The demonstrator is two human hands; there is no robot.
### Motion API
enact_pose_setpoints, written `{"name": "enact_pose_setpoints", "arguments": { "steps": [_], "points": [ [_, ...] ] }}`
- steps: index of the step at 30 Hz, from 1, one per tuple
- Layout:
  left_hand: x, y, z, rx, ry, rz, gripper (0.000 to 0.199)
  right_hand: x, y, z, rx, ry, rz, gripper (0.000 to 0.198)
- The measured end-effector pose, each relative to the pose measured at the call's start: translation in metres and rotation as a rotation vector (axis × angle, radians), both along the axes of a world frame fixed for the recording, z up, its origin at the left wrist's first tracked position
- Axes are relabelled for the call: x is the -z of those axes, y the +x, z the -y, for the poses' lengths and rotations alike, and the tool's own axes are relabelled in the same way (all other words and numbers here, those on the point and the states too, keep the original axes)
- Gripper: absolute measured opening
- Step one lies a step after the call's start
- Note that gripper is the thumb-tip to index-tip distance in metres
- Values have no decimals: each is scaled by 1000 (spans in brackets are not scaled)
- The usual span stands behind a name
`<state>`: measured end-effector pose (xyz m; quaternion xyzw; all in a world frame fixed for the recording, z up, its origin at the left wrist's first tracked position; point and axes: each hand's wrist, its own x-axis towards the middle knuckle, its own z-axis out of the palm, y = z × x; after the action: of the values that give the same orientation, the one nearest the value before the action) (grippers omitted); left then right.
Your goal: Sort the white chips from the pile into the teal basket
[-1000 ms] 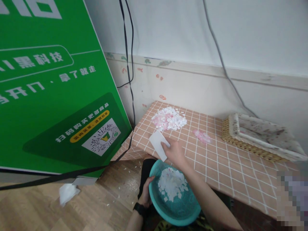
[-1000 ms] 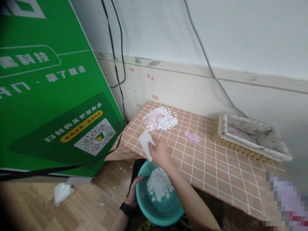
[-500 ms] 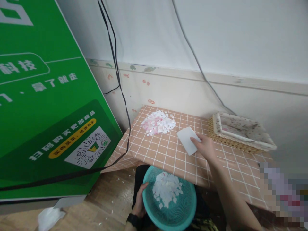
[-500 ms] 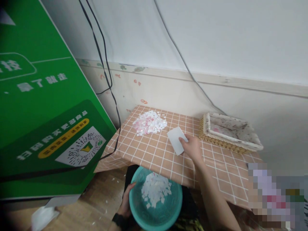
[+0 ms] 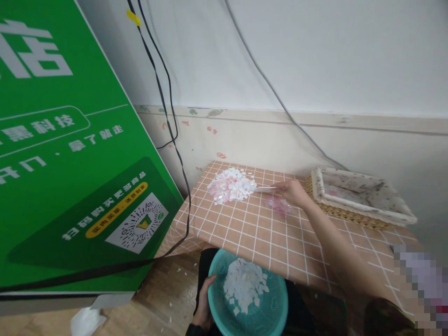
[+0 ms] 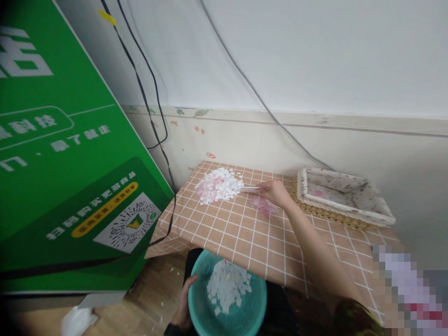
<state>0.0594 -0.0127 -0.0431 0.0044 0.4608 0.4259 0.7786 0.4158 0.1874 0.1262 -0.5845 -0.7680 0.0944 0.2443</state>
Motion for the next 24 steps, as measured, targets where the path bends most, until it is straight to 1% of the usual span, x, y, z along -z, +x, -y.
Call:
{"name": "enact_pose_setpoints", "arguments": {
  "steps": [3,7,11,14,17,20,24],
  "points": [
    [0,0,0,3,-11,7,33,4,3,2,-1,17,38,23],
    [-1,2,-1,12,-33,-3,35,5,14,2,32,49,63,24],
    [-3,4,-2,-32,-27,-73,34,3,18,-3,62,33,91,24],
    [-3,4,-1,-72,-11,-107,30,-2,15,-6,-3,29,91,24],
    [-1,3,0,-51,-6,-52,28,-8,9,-7,-96,-2,60,24],
    [1,1,0,14,-45,46,36,-13,5,-8,-156,-63,26,24],
    [4,1,-1,-5,-58,15,41,-19,12,-6,-220,-182,-13,20]
  ]
}}
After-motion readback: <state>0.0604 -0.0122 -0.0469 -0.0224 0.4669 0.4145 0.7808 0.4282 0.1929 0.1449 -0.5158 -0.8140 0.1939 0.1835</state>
